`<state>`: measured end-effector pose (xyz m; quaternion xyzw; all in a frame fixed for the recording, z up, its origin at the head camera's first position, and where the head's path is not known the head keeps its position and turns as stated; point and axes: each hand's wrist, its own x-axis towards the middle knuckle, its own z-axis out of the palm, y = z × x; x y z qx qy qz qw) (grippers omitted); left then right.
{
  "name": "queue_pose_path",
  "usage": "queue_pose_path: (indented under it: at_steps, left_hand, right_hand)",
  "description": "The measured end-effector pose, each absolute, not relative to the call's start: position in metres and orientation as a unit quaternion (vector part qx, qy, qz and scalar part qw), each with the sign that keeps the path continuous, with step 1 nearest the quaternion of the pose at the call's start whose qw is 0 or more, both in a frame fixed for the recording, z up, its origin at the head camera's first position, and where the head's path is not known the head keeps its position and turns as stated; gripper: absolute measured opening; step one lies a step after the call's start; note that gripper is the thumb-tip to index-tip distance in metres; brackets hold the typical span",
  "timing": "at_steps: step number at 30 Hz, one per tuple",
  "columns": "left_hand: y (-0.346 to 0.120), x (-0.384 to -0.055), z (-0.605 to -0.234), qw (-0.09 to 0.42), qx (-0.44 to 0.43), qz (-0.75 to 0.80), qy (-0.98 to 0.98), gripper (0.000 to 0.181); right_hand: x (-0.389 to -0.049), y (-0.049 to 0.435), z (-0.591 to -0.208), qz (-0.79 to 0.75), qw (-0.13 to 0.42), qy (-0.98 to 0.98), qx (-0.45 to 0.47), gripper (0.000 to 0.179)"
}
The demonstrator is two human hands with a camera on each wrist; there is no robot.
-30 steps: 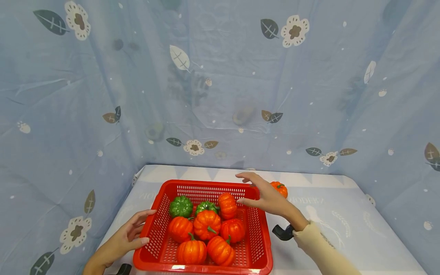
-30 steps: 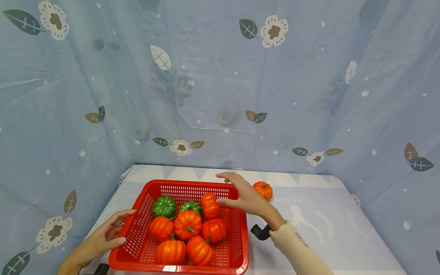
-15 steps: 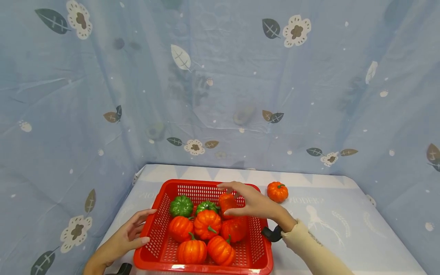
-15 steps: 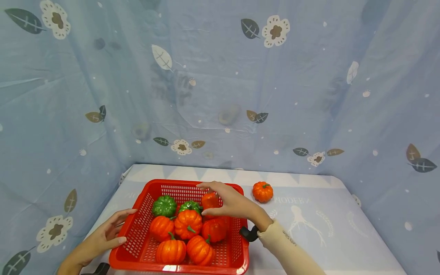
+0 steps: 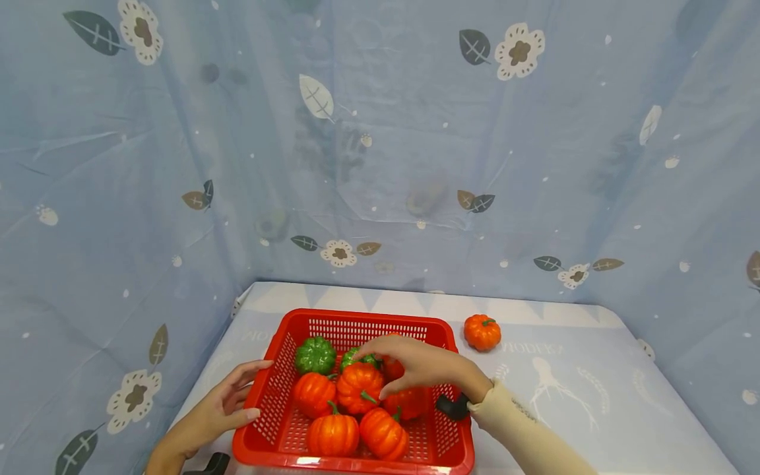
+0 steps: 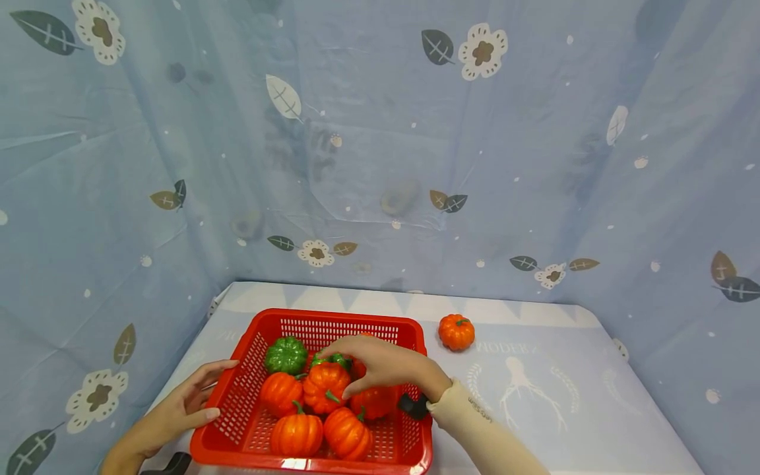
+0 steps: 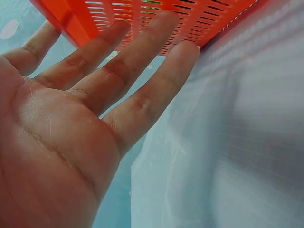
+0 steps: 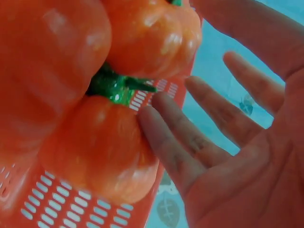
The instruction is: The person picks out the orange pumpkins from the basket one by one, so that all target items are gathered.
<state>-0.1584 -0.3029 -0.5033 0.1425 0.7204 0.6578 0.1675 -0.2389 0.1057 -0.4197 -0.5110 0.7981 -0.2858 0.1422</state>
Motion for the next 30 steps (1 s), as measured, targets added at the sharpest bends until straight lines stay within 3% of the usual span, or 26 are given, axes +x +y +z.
queue_pose_path:
  at_steps: [5, 11, 30]
  left_hand:
    - [-0.302, -0.158, -0.502, 0.168, 0.141, 0.660, 0.719, 0.070]
    - [-0.301, -0.157, -0.502, 0.167, 0.132, 0.658, 0.722, 0.071]
    - [-0.302, -0.157, -0.504, 0.165, 0.127, 0.658, 0.724, 0.070]
  right_hand:
    - [-0.237, 0.098, -0.422, -0.240, 0.148, 0.793, -0.540, 0.064]
    - [-0.234, 0.091, -0.422, -0.237, 0.203, 0.796, -0.518, 0.064]
    - [-0.232, 0.083, -0.431, -0.151, 0.204, 0.832, -0.493, 0.074]
